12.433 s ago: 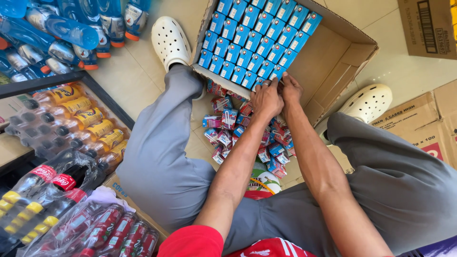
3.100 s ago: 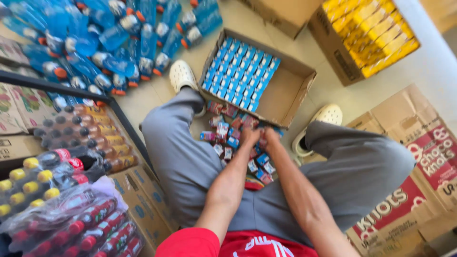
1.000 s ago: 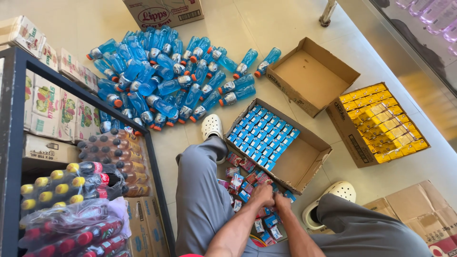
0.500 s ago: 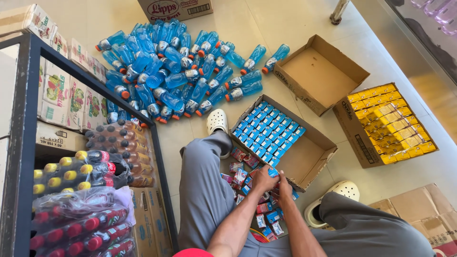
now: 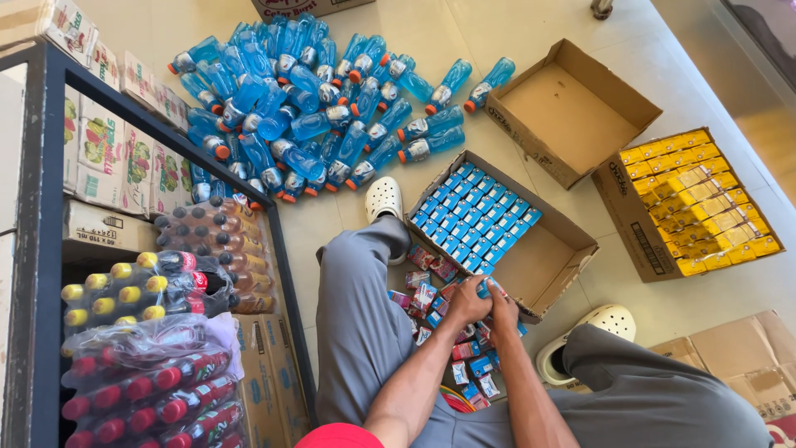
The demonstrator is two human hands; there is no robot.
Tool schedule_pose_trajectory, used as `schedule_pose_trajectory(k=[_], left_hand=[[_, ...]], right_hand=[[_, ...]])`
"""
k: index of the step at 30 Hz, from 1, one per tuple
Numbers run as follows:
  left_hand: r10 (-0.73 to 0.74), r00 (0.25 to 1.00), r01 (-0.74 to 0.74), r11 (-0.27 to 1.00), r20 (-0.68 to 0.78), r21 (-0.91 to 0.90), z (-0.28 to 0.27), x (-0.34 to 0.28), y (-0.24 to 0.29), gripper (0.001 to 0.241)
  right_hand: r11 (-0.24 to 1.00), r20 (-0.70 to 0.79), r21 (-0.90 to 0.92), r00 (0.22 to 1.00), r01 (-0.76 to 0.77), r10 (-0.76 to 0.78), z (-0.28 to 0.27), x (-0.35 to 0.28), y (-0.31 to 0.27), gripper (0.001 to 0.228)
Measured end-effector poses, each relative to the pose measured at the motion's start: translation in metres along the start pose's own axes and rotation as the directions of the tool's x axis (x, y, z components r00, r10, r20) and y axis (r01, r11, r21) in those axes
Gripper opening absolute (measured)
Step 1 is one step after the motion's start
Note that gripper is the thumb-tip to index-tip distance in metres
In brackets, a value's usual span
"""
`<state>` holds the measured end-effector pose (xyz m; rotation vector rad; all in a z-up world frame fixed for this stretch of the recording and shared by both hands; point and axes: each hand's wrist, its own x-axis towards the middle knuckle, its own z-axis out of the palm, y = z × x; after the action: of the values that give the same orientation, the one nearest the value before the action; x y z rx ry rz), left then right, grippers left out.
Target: Packing small drink cartons and snack packets into larger cardboard boxes on the floor.
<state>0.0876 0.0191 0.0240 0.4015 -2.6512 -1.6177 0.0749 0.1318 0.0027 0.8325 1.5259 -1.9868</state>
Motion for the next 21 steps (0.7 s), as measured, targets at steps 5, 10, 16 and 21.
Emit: schedule_pose_trajectory(k=[5,10,16,21], left_hand=[[-0.134,0.987,0.158,0.898,0.088,-0.412,0.032,0.017,-0.047,0.047],[-0.46,0.888,0.427,0.803,0.023,-0.415,0.043,0.016,-0.066,0.041],[-0.74,0.645,0.764,0.632,0.193,-0.128,0.028,0.014,-0.015,0.055],[-0.837,0.442,0.893,0.376,0.322,-0.247,0.042,0.022,-0.017,0.057]], right_hand=[[0.982,-0.126,0.106,0.981,0.158,-0.145,0.002,-0.003,0.0,0.047],[0.954,-0.303,0.123,0.926,0.274,-0.227,0.005,-0.008,-0.002,0.044],[0.928,-0.404,0.121,0.871,0.352,-0.278,0.004,-0.018,-0.013,0.043],[0.939,-0.408,0.116,0.878,0.322,-0.25,0.0,-0.017,-0.015,0.046]])
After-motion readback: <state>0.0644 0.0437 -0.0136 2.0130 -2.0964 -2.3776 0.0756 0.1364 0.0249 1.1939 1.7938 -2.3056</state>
